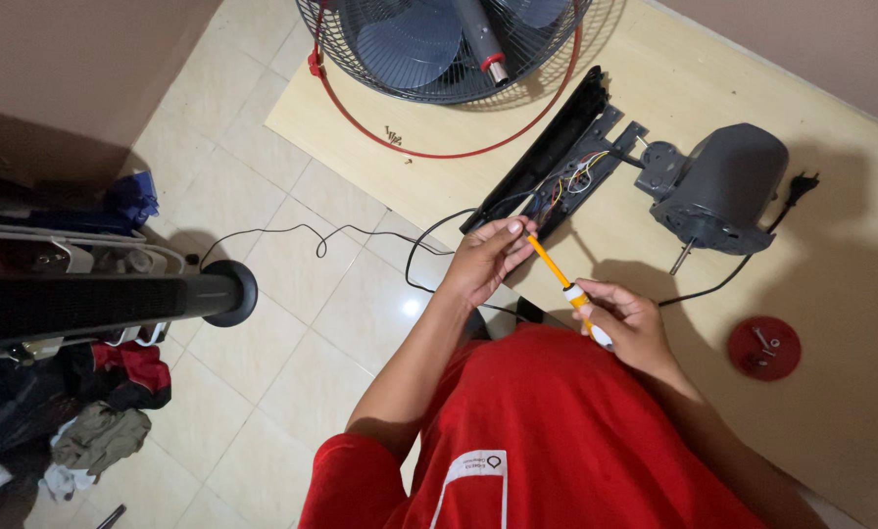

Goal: The person repairs a disassembled electric fan by connecting internal wires and securing the casing with a screwdriver. They then reattach the motor housing to the fan body and tighten the screws.

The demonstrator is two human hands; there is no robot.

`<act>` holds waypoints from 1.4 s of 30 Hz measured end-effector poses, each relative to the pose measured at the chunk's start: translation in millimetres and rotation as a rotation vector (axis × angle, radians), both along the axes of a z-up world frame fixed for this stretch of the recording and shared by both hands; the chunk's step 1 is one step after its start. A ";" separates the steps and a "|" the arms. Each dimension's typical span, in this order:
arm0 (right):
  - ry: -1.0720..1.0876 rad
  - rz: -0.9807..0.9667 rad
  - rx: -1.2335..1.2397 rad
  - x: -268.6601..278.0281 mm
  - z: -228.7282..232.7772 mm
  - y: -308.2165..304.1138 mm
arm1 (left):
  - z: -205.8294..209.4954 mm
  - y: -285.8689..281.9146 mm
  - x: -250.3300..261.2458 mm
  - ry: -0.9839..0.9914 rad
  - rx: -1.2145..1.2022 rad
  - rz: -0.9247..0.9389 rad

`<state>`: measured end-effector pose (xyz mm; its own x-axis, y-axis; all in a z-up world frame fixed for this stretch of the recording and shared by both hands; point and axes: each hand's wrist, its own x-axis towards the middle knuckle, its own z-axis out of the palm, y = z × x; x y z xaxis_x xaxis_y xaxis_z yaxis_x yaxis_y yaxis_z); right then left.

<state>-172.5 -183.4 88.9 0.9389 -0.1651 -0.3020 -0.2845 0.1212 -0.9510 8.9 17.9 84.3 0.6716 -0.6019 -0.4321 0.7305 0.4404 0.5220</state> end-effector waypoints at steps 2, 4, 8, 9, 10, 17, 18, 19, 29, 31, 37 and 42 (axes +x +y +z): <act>0.056 0.005 0.089 4.0 2.5 -3.6 | -2.9 0.1 1.5 0.011 0.023 -0.029; 0.080 0.018 0.133 6.9 4.1 -4.9 | -8.1 -1.4 0.6 0.006 -0.011 -0.006; -0.023 0.058 0.041 7.7 7.9 -3.9 | -17.4 -8.9 0.1 0.041 0.010 0.073; -0.072 0.074 -0.004 7.3 8.8 -2.6 | -18.4 -9.5 -0.8 0.049 -0.005 0.071; -0.076 0.044 -0.045 6.7 10.0 -1.4 | -19.1 -9.6 -2.1 0.057 -0.020 0.068; 0.000 -0.039 -0.427 10.5 28.9 -15.6 | -26.1 -1.6 -16.1 0.060 0.168 0.106; 0.051 -0.038 -0.487 12.9 32.7 -18.3 | -27.5 -0.8 -22.2 -0.119 0.302 0.140; -0.008 -0.022 -0.524 16.6 36.1 -21.2 | -28.8 -1.0 -29.4 -0.299 0.435 0.175; 0.001 0.271 -1.024 58.6 89.9 -38.9 | -11.1 5.6 -56.5 -1.363 1.170 0.298; -0.057 0.367 -1.153 71.5 99.4 -38.9 | -14.4 4.3 -56.8 -1.371 1.179 0.309; -0.140 0.624 -1.413 101.6 125.5 -32.9 | -38.8 0.0 -56.7 -1.305 1.188 0.297; -0.164 0.764 -1.526 119.0 134.9 -18.9 | -48.8 1.0 -58.3 -1.302 1.136 0.318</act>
